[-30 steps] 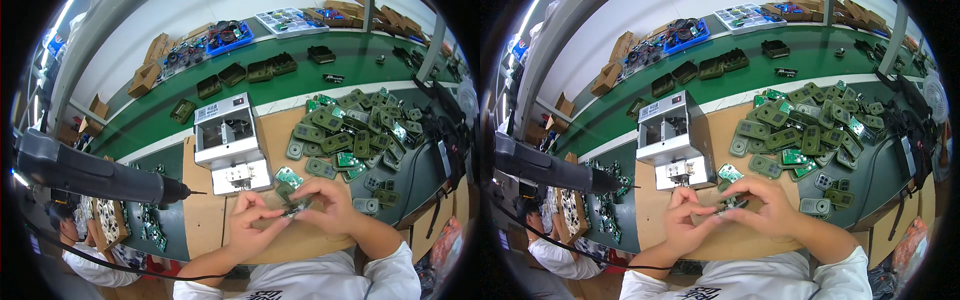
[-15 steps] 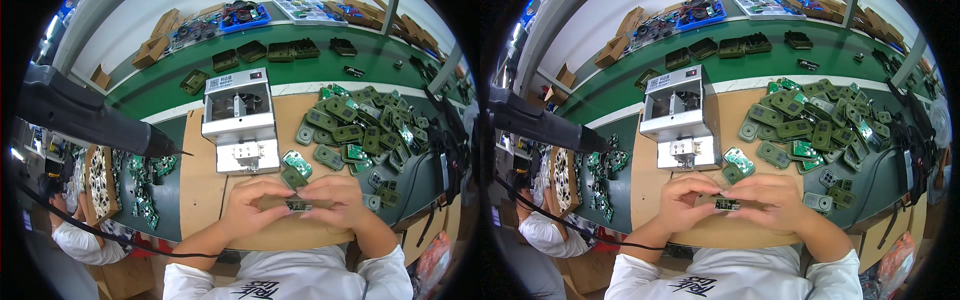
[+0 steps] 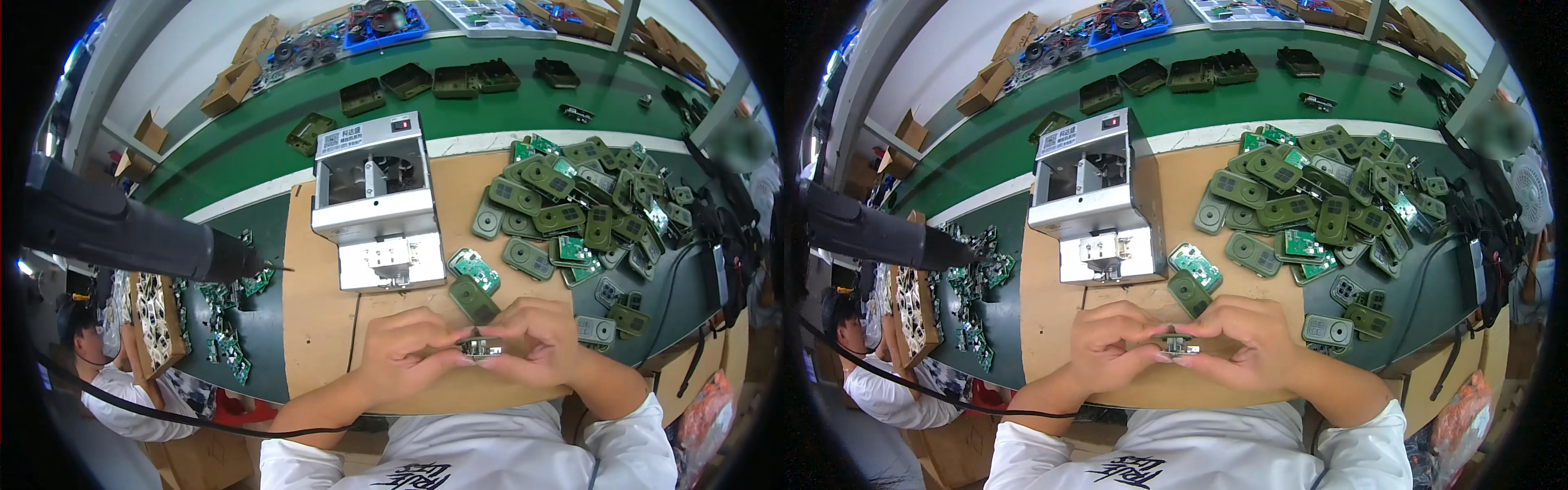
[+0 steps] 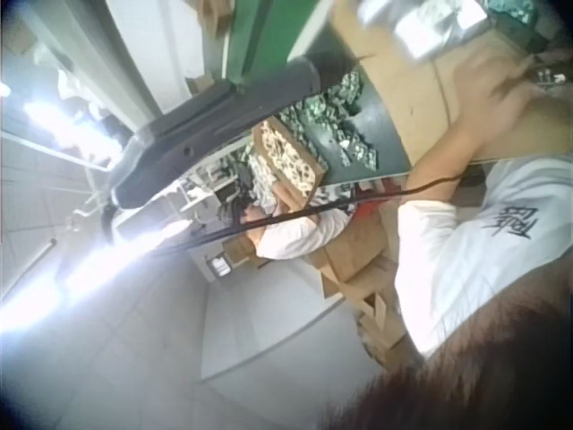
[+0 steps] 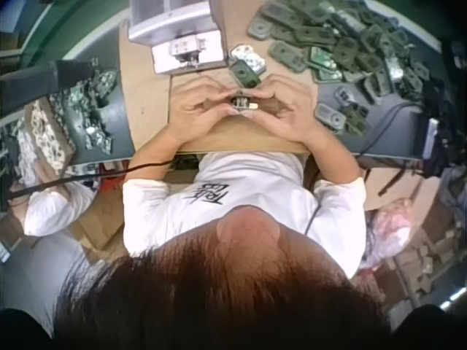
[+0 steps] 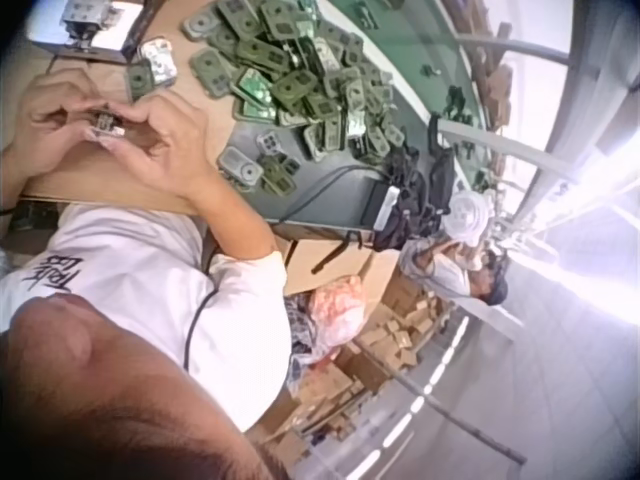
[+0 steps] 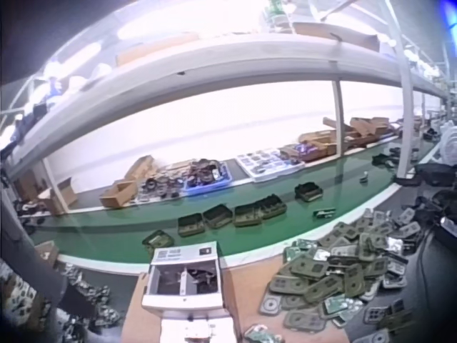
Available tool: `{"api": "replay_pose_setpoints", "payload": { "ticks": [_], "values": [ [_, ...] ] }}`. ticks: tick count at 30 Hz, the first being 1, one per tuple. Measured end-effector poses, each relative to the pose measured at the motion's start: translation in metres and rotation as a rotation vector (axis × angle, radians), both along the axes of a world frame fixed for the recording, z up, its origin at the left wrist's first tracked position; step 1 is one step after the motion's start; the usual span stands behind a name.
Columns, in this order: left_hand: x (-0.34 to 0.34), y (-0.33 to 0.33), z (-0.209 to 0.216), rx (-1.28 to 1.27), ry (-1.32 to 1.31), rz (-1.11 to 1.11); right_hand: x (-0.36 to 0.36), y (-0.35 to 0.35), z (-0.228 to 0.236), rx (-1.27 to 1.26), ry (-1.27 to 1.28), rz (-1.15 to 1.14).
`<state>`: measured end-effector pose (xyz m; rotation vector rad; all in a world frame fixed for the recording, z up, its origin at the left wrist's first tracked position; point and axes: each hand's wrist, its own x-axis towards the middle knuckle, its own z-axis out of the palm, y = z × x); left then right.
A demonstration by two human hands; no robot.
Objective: The user is assembling electronic units by placing circuit boards into plastic housings and securing them with an electric screwdriver.
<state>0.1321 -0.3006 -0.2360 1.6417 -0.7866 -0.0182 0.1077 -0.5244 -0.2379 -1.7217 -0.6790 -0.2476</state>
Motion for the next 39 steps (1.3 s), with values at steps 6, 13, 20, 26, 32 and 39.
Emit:
{"api": "replay_pose_setpoints", "payload": {
  "ticks": [6, 13, 20, 26, 32, 39],
  "values": [
    [0.003, 0.000, 0.001, 0.037, 0.082, 0.021, -0.002, 0.001, 0.006, -0.025, 0.148, -0.056],
    [0.005, -0.008, 0.013, 0.108, -0.098, 0.106, -0.003, -0.004, 0.002, 0.192, 0.341, 0.072],
    [0.065, 0.069, 0.083, -0.644, -0.424, 0.528, 0.015, -0.009, 0.007, 0.961, 0.657, 0.136],
    [0.109, 0.037, 0.184, -0.376, 0.031, -0.601, 0.015, -0.016, -0.019, 1.063, 1.055, 0.388],
    [0.076, 0.005, 0.109, -0.233, 0.049, -0.003, 0.012, -0.001, -0.019, 1.119, 1.205, 0.347],
    [0.057, 0.005, 0.091, -0.352, 0.350, -0.003, 0.003, 0.013, -0.020, 0.859, 1.221, 0.342]
  ]
}}
